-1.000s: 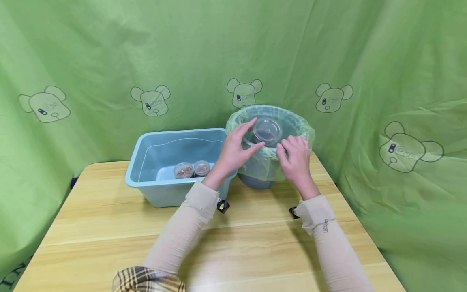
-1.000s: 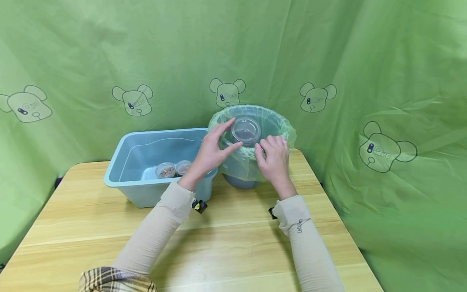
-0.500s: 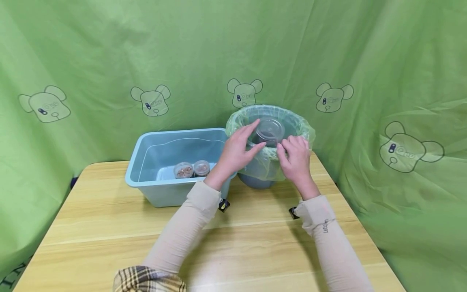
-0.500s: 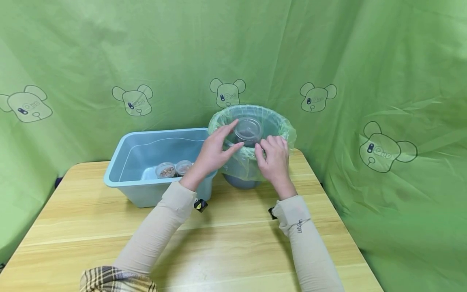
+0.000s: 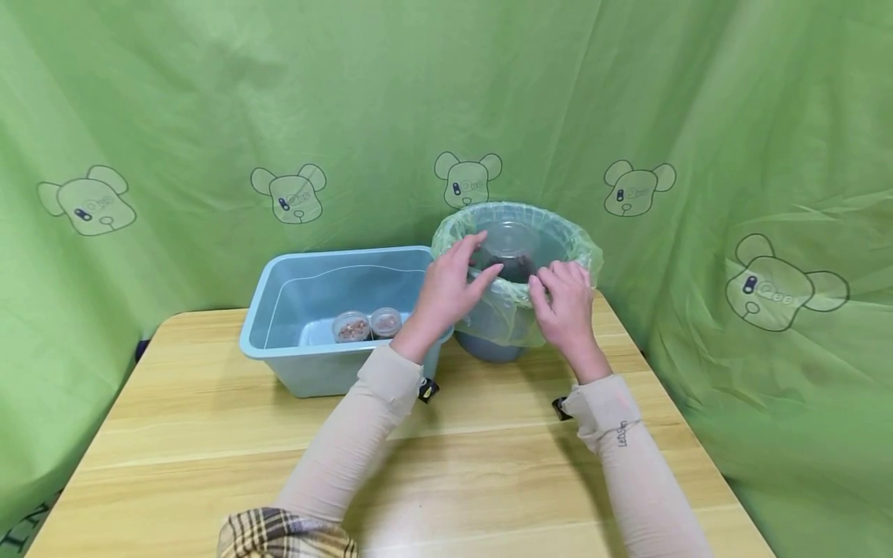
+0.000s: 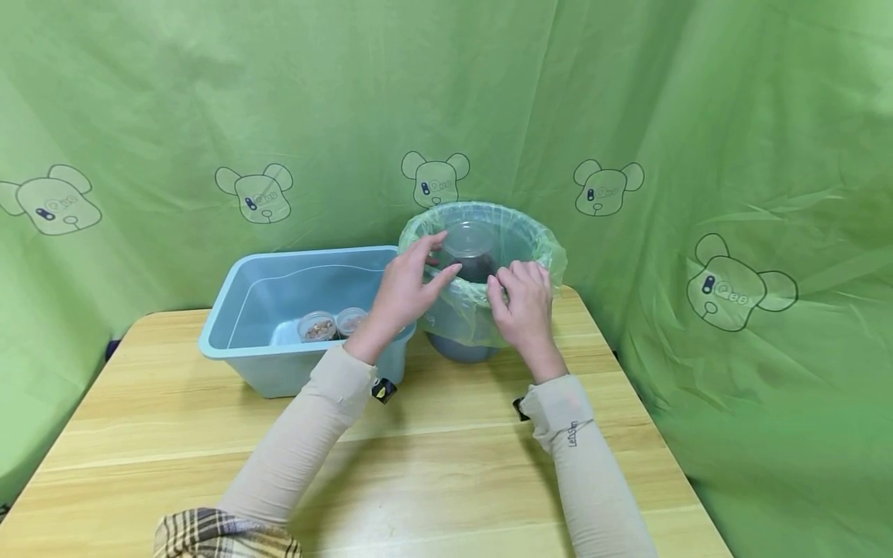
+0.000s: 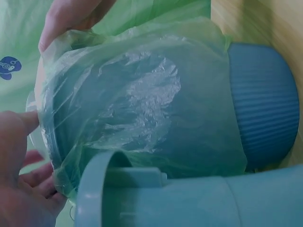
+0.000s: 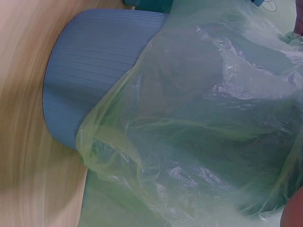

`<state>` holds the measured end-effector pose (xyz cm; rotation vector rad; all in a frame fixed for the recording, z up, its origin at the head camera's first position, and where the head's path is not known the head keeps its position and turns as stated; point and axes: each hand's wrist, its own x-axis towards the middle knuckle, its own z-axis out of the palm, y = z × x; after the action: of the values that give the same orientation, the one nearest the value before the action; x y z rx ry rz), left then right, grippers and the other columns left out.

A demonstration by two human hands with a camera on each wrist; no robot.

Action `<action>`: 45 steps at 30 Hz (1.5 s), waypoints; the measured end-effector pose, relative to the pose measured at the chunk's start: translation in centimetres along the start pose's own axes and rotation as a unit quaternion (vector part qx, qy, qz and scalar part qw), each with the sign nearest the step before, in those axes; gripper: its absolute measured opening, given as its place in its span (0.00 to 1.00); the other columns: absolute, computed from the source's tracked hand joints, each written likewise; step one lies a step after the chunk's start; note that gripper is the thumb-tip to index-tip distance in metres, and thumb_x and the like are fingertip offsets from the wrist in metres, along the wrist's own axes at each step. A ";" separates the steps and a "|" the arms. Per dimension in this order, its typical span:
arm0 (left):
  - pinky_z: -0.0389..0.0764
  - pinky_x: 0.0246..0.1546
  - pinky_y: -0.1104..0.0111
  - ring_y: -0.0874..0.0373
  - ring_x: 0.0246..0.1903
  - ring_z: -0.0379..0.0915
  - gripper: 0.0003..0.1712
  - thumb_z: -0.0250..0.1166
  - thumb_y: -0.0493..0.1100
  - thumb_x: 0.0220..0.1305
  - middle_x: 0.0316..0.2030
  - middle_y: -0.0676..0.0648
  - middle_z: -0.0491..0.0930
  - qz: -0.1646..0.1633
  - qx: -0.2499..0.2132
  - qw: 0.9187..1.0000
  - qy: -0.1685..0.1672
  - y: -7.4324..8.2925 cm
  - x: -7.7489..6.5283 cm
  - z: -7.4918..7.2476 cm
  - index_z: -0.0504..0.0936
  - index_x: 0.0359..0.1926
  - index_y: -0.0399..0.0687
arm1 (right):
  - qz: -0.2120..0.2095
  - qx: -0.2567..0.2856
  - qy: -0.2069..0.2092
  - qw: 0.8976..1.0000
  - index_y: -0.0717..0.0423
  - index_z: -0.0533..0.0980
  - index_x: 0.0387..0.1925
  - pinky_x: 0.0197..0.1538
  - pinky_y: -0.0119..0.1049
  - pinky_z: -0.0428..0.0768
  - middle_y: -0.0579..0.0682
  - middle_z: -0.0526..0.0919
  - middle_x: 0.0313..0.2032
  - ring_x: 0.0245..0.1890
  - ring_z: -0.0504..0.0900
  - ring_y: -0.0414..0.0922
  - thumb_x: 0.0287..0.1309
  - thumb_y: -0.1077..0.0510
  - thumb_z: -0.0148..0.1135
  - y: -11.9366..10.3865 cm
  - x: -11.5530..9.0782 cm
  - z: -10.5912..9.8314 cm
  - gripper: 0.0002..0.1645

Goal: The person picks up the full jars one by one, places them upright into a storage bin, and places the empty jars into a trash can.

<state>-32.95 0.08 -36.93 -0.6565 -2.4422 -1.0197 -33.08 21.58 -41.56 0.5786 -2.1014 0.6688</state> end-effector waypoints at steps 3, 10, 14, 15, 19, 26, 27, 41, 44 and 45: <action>0.83 0.58 0.58 0.48 0.53 0.81 0.33 0.62 0.57 0.75 0.60 0.41 0.79 -0.022 0.021 0.999 0.010 -0.2 0.1 -0.1 0.71 0.70 0.41 | -0.001 0.003 0.001 1.000 0.59 0.66 0.20 0.52 0.62 0.66 0.56 0.65 0.23 0.32 0.67 0.61 0.71 0.51 0.46 0.0 0.0 0.0 0.24; 0.79 0.63 0.56 0.46 0.58 0.73 0.30 0.62 0.56 0.74 0.61 0.40 0.74 -0.036 0.059 0.998 0.013 -0.9 0.1 -0.3 0.76 0.64 0.37 | 0.002 0.007 0.000 1.000 0.58 0.64 0.19 0.51 0.62 0.66 0.55 0.64 0.22 0.31 0.65 0.60 0.71 0.51 0.45 -0.2 0.0 0.0 0.24; 0.74 0.69 0.54 0.46 0.66 0.68 0.34 0.61 0.57 0.75 0.66 0.42 0.73 -0.034 0.065 0.997 0.007 -1.2 0.1 -0.5 0.72 0.72 0.43 | 0.004 0.007 -0.003 1.000 0.58 0.65 0.19 0.51 0.61 0.66 0.55 0.64 0.22 0.31 0.65 0.59 0.71 0.51 0.45 -0.2 0.0 -0.1 0.24; 0.73 0.69 0.54 0.46 0.67 0.68 0.35 0.61 0.57 0.75 0.67 0.42 0.73 -0.033 0.064 0.997 0.004 -1.2 0.1 -0.5 0.70 0.74 0.45 | 0.005 0.006 -0.004 1.000 0.58 0.65 0.19 0.51 0.61 0.66 0.55 0.64 0.23 0.31 0.65 0.59 0.71 0.51 0.45 -0.1 0.1 -0.1 0.24; 0.74 0.69 0.53 0.46 0.67 0.68 0.35 0.61 0.56 0.75 0.67 0.43 0.73 -0.028 0.053 0.998 -0.004 -1.4 0.0 -0.6 0.69 0.75 0.47 | 0.003 0.005 -0.002 1.000 0.58 0.65 0.19 0.52 0.61 0.66 0.55 0.64 0.23 0.31 0.65 0.59 0.71 0.51 0.45 -0.1 0.0 0.0 0.24; 0.75 0.67 0.54 0.47 0.65 0.69 0.34 0.61 0.56 0.75 0.66 0.43 0.74 -0.024 0.047 0.999 -0.006 -1.6 -0.1 -0.6 0.70 0.75 0.48 | 0.001 0.009 -0.002 1.000 0.58 0.64 0.19 0.52 0.62 0.66 0.55 0.63 0.23 0.31 0.64 0.60 0.71 0.50 0.45 0.0 0.0 0.0 0.24; 0.75 0.67 0.54 0.47 0.65 0.69 0.34 0.61 0.57 0.75 0.66 0.43 0.74 -0.023 0.046 0.999 -0.006 -1.6 -0.2 -0.6 0.70 0.75 0.48 | 0.001 0.008 -0.003 1.000 0.58 0.64 0.19 0.52 0.62 0.66 0.55 0.63 0.23 0.32 0.64 0.60 0.71 0.50 0.45 0.0 0.0 0.0 0.24; 0.75 0.67 0.54 0.48 0.65 0.69 0.35 0.61 0.58 0.75 0.66 0.45 0.74 -0.013 0.031 0.999 -0.016 -1.9 -0.2 -0.8 0.69 0.75 0.49 | 0.004 0.009 -0.006 1.000 0.57 0.65 0.19 0.53 0.62 0.66 0.54 0.64 0.23 0.31 0.65 0.59 0.71 0.51 0.46 -0.1 0.0 -0.1 0.23; 0.74 0.67 0.53 0.48 0.65 0.69 0.35 0.61 0.58 0.75 0.66 0.44 0.73 -0.010 0.025 1.000 -0.017 -1.9 -0.4 -1.0 0.69 0.75 0.48 | 0.004 0.007 -0.008 1.000 0.57 0.64 0.19 0.53 0.62 0.66 0.54 0.64 0.23 0.32 0.65 0.59 0.71 0.51 0.45 -0.2 0.0 -0.2 0.23; 0.74 0.67 0.53 0.48 0.65 0.68 0.35 0.61 0.58 0.75 0.66 0.44 0.73 -0.010 0.022 1.000 -0.017 -1.8 -0.5 -1.1 0.69 0.75 0.49 | 0.005 0.008 -0.008 1.000 0.57 0.64 0.19 0.53 0.62 0.66 0.54 0.64 0.23 0.32 0.65 0.60 0.71 0.51 0.45 -0.2 0.0 -0.2 0.23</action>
<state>-33.39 -2.02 -37.47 -0.6423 -2.4980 -0.9675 -32.82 21.54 -41.41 0.5843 -2.1177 0.6886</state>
